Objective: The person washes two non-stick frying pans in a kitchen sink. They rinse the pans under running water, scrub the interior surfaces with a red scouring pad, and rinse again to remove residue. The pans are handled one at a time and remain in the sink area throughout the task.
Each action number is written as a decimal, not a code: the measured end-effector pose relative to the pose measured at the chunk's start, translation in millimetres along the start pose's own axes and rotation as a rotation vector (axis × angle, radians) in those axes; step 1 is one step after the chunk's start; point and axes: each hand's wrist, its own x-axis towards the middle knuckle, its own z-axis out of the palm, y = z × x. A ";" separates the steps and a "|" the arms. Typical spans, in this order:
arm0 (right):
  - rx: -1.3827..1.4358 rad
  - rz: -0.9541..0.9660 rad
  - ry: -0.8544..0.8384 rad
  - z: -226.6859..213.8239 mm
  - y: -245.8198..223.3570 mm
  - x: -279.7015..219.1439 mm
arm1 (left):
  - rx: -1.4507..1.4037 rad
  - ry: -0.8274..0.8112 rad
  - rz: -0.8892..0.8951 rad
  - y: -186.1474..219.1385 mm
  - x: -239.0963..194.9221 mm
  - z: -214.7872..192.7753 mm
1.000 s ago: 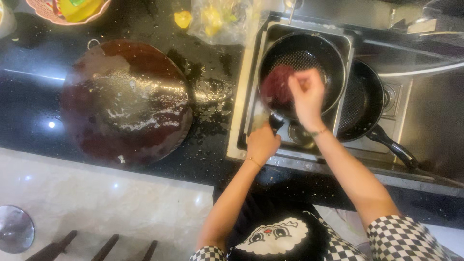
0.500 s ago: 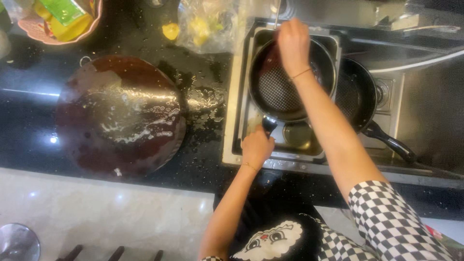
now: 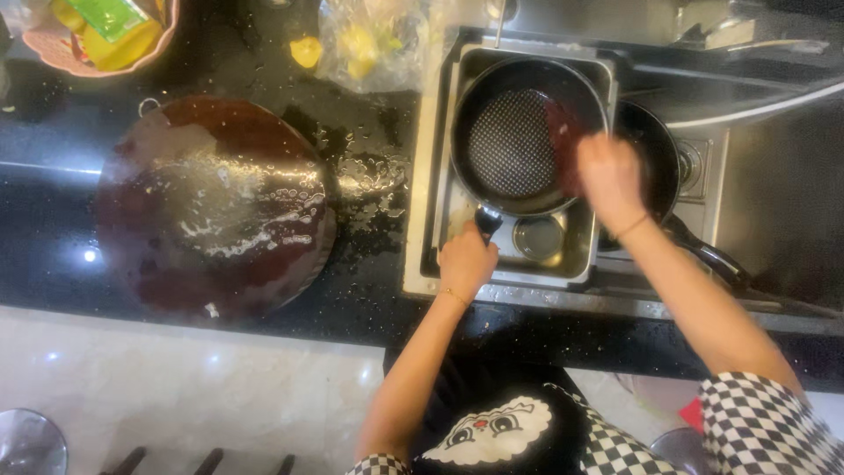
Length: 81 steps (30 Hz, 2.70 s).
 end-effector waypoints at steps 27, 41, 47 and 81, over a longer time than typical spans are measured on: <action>0.129 -0.218 -0.061 40.9 -1.5 38.4 | -0.028 -0.012 0.006 5.4 -2.8 -11.6; 1.046 0.097 -0.079 41.7 -123.5 70.1 | 0.012 0.060 0.038 3.9 12.0 5.2; 0.659 -0.092 -0.081 5.1 -82.5 -0.2 | -0.010 0.029 0.011 1.4 8.7 7.3; 0.019 0.342 0.248 -77.6 167.2 -40.9 | -0.565 -0.387 0.033 18.9 -5.2 -19.3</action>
